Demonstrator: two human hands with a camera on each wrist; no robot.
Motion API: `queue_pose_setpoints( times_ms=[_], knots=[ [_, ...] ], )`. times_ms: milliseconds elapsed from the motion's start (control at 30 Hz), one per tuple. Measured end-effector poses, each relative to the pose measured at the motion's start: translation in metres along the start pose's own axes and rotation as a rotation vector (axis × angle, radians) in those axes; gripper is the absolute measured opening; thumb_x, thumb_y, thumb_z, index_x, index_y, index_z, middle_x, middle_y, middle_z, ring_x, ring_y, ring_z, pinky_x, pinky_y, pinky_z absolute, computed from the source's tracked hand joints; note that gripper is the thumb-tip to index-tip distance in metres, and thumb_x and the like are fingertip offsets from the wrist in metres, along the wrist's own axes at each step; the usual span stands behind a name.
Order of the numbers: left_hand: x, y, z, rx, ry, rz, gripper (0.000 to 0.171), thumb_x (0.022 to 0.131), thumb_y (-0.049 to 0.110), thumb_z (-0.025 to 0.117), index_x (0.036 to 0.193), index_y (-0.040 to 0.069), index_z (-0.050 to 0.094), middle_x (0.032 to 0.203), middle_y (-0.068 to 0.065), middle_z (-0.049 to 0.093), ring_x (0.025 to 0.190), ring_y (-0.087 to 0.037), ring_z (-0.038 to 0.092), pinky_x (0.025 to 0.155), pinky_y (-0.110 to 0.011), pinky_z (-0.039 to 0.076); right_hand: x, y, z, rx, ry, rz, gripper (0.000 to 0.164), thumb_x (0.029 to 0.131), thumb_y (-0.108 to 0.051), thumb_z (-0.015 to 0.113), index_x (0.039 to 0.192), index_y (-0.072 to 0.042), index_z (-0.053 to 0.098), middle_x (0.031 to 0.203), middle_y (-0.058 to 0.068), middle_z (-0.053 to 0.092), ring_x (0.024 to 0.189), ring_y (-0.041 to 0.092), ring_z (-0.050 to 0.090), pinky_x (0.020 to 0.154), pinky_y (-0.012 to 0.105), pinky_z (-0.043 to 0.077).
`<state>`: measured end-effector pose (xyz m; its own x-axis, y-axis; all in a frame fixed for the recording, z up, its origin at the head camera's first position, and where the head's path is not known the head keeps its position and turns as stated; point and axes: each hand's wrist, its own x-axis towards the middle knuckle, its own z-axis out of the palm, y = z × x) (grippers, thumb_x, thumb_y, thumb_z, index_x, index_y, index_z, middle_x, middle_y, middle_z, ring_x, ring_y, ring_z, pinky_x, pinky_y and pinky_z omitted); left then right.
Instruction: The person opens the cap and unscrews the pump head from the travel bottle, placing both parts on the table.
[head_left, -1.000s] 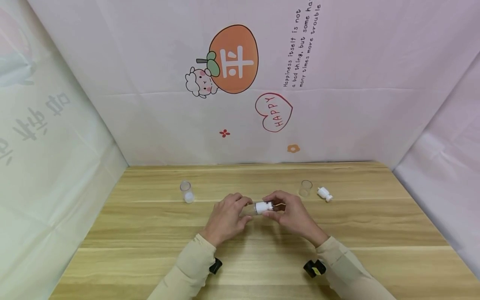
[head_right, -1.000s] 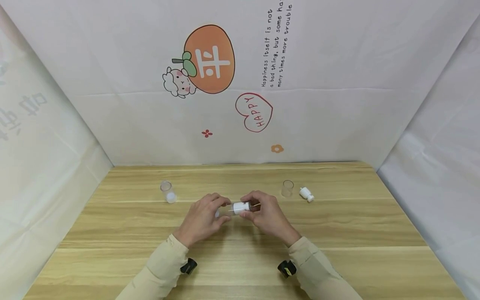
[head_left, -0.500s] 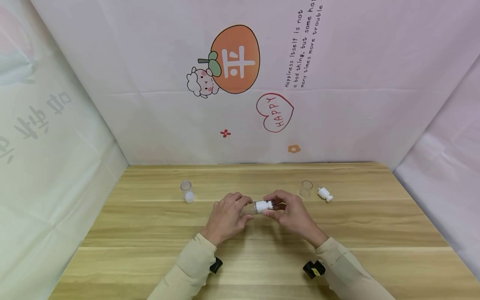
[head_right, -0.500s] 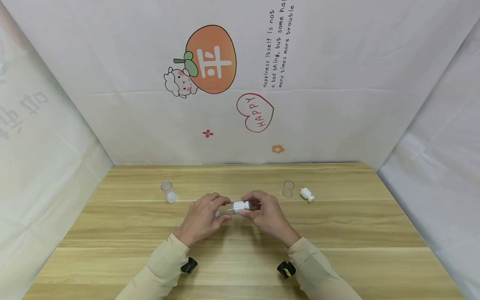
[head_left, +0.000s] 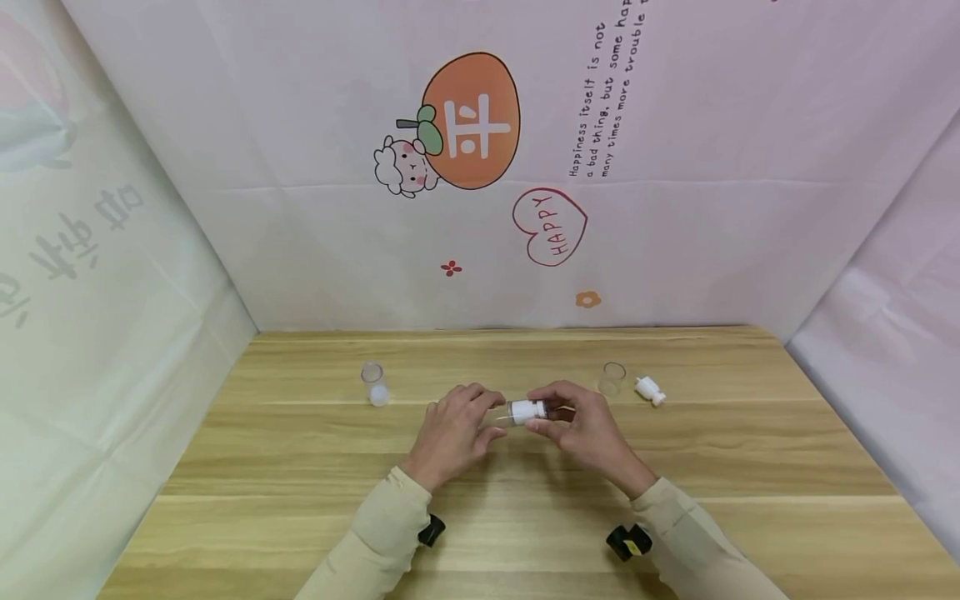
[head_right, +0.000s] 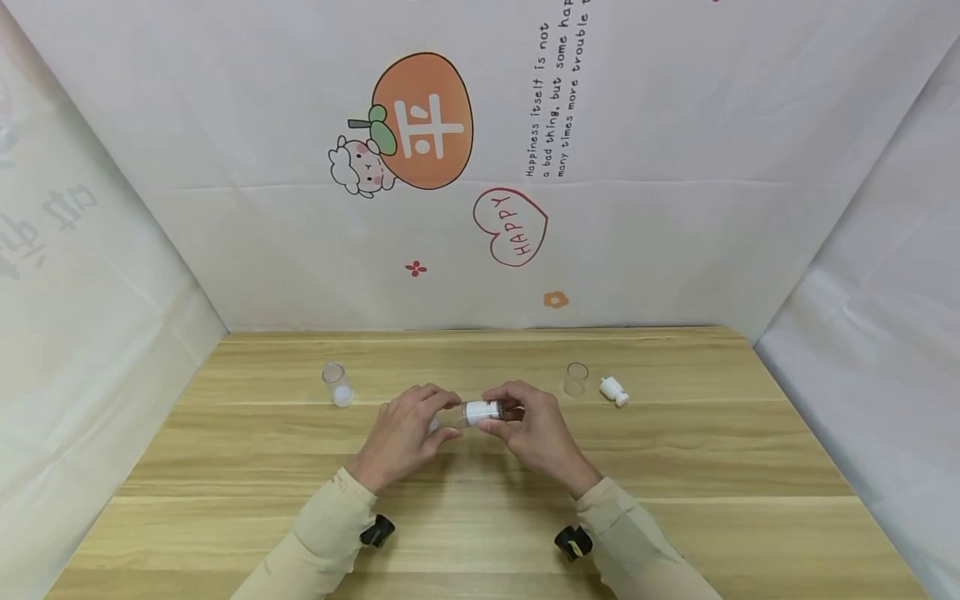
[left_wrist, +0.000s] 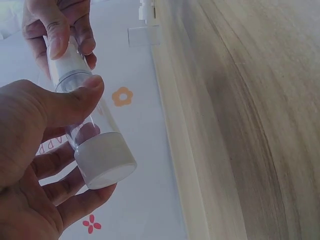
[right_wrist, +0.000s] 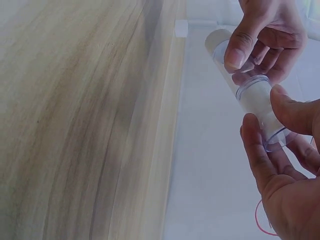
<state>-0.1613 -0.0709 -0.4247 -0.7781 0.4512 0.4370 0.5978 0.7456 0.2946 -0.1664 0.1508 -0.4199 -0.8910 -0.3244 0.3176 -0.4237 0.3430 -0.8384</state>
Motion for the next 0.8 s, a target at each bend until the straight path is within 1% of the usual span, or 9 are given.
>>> queue_pose_setpoints(
  times_ms=[200,400,800],
  knots=[
    [0.0,-0.0013,-0.0005,-0.006,0.007,0.005,0.036,0.083,0.023,0.086,0.115,0.013,0.072,0.106,-0.002,0.07,0.087,-0.019,0.065,0.06,-0.036,0.054,-0.0004,-0.0007,0.0004,0.024,0.0,0.013,0.026,0.084,0.001,0.08,0.108,-0.002,0.071,0.105,0.012,0.071,0.087,0.022,0.07,0.079,0.031,0.059],
    [0.0007,-0.0023,-0.0005,-0.015,0.009,0.014,0.036,0.082,0.022,0.086,0.114,0.013,0.072,0.106,-0.002,0.07,0.086,-0.019,0.065,0.061,-0.036,0.054,0.0,-0.0002,-0.0004,0.041,-0.004,0.002,0.026,0.084,0.002,0.08,0.109,-0.001,0.072,0.105,0.013,0.071,0.089,0.024,0.071,0.079,0.031,0.059],
    [0.0023,-0.0023,-0.0008,-0.022,-0.008,0.025,0.036,0.081,0.022,0.087,0.113,0.012,0.073,0.107,-0.002,0.07,0.09,-0.02,0.065,0.061,-0.035,0.053,-0.0002,-0.0002,-0.0067,0.058,-0.047,0.032,0.029,0.085,0.006,0.078,0.112,-0.001,0.072,0.107,0.012,0.071,0.089,0.022,0.071,0.08,0.03,0.059]
  ],
)
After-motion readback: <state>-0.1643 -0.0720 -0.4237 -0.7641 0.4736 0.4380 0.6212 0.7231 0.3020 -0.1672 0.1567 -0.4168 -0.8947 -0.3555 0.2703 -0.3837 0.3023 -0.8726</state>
